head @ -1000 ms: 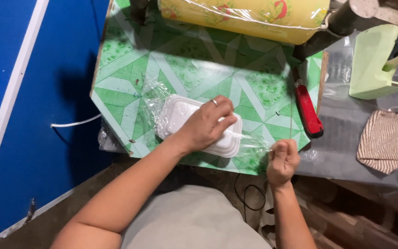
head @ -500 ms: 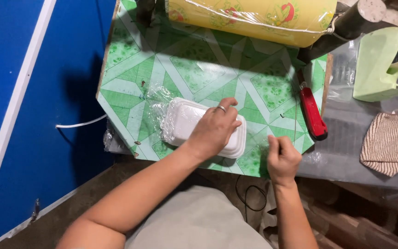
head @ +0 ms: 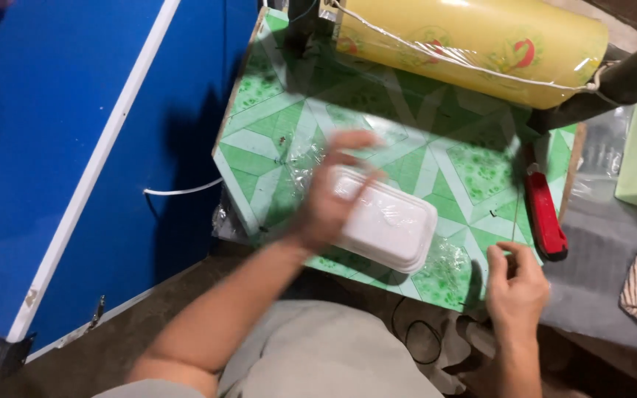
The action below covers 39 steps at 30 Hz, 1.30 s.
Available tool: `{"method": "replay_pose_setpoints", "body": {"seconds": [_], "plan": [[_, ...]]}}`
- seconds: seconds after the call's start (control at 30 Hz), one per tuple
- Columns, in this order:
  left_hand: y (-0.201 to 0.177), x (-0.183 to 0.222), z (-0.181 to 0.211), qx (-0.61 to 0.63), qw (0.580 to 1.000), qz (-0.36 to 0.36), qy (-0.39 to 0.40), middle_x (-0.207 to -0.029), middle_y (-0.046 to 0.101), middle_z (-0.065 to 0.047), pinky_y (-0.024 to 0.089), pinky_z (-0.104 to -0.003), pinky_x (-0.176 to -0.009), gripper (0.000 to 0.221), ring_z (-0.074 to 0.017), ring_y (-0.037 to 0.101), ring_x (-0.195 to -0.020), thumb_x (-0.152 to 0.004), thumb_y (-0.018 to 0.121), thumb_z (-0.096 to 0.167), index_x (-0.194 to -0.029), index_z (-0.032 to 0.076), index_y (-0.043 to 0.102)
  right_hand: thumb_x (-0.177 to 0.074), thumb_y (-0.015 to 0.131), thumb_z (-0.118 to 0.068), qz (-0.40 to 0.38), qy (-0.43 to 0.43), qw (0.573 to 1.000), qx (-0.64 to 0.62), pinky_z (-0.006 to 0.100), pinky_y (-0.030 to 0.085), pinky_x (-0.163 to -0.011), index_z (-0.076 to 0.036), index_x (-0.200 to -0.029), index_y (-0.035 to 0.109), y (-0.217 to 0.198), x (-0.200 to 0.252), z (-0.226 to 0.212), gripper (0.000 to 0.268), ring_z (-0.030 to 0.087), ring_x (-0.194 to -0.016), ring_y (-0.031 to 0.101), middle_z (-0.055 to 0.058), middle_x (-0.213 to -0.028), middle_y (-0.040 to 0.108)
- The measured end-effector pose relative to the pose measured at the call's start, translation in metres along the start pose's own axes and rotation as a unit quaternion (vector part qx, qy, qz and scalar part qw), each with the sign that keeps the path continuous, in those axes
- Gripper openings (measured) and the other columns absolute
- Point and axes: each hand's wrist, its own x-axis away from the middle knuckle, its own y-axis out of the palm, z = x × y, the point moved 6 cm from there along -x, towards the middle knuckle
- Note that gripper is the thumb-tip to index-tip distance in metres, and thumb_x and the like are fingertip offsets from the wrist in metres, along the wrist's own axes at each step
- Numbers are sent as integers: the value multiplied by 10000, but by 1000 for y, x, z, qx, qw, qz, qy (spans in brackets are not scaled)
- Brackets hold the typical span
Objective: The person places white mushrooms into a styrofoam tray, pulls plastic wrap from a dispenser over the tray, and cuts the film to seal the package.
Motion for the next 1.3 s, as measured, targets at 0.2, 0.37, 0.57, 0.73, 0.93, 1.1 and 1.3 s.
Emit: {"method": "replay_pose_setpoints", "body": {"seconds": [0.2, 0.37, 0.57, 0.73, 0.93, 1.1, 1.3], "plan": [[-113, 16, 18, -361, 921, 145, -19, -950, 575, -96, 455, -346, -703, 432, -213, 530, -823, -1069, 438, 474, -930, 80, 550, -1001, 622, -331, -15, -165, 982, -93, 443, 525, -843, 36, -1368, 599, -10, -17, -120, 519, 321, -1104, 629, 230, -1230, 635], [-93, 37, -26, -290, 929, 35, -228, -761, 581, -6, 418, -321, -575, 282, -142, 510, -650, -1034, 585, 330, -843, 126, 552, -701, 791, -790, -163, -468, 863, -94, 617, 103, -1335, -35, -1645, 95, 53, -3, -237, 1395, 425, -1619, 35, 194, -1728, 67], [-124, 85, 58, -489, 851, 170, 94, -676, 412, 9, 483, -358, -696, 401, -292, 549, -654, -1045, 649, 289, -715, 146, 472, -446, 879, -775, -215, -390, 892, -73, 595, 194, -1237, 49, -1629, 111, 90, -16, -244, 1634, 548, -1512, 176, 355, -1651, 182], [-126, 164, 29, -552, 806, 192, 88, -713, 556, 23, 495, -373, -712, 327, -251, 598, -671, -959, 719, 258, -676, 190, 572, -398, 860, -807, -232, -403, 878, -115, 599, 179, -1241, 1, -1640, 80, 92, -16, -240, 1674, 514, -1537, 125, 296, -1686, 128], [-131, 139, 57, -598, 779, 185, 26, -1157, 600, -49, 463, -442, -906, 317, -308, 624, -1058, -952, 715, 384, -1158, 150, 656, -417, 918, -736, -242, -423, 841, -234, 581, 194, -1252, -36, -1649, 40, 86, -19, -236, 1667, 480, -1552, 112, 218, -1710, 128], [-83, 92, 61, -563, 813, 55, 139, -1178, 631, -52, 470, -429, -939, 632, -274, 622, -1103, -805, 821, 548, -1269, 151, 656, -458, 920, -710, -237, -427, 829, -271, 584, 206, -1256, -40, -1645, 34, 79, -14, -237, 1625, 471, -1556, 120, 209, -1710, 144], [-129, 51, 52, -430, 877, 162, 136, -786, 648, -24, 485, -388, -833, 142, -292, 627, -808, -958, 765, 198, -819, 185, 738, -530, 908, -689, -227, -415, 826, -306, 572, 210, -1255, -89, -1652, 165, 77, -13, -231, 1474, 439, -1561, 151, 166, -1710, 196]]}}
